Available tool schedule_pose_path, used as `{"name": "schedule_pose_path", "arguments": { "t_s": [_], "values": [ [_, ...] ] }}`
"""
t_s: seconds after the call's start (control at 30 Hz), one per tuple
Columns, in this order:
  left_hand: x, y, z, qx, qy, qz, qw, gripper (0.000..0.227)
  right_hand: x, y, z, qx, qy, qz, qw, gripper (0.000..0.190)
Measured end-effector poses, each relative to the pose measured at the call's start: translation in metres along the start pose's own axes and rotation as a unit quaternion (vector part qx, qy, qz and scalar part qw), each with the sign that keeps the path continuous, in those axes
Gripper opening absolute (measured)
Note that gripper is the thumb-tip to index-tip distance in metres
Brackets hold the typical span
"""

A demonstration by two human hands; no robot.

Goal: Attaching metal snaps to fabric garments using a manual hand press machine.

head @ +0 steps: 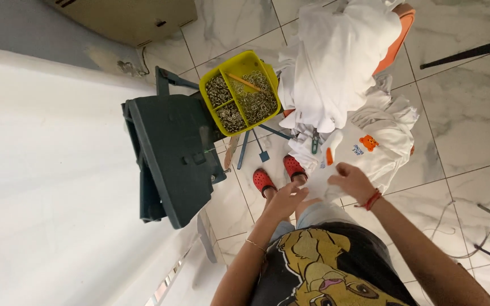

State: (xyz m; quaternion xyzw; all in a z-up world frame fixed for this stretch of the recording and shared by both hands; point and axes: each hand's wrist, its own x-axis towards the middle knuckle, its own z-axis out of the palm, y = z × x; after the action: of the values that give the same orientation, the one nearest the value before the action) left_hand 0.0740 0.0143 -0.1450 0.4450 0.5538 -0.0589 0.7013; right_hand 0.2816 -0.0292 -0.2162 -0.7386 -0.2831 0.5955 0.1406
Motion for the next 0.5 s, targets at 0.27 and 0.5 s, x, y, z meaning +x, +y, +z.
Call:
{"name": "schedule_pose_path", "arguments": {
  "t_s": [0.27, 0.5],
  "values": [
    [-0.064, -0.003, -0.047, -0.256, 0.208, -0.037, 0.943, 0.058, -0.07, -0.064, 0.06, 0.009, -0.095, -0.086, 0.992, 0.029],
    [-0.133, 0.001, -0.061, 0.103, 0.227, 0.236, 0.939, 0.049, -0.132, -0.151, 0.082, -0.134, 0.014, -0.375, 0.917, 0.077]
  ]
}}
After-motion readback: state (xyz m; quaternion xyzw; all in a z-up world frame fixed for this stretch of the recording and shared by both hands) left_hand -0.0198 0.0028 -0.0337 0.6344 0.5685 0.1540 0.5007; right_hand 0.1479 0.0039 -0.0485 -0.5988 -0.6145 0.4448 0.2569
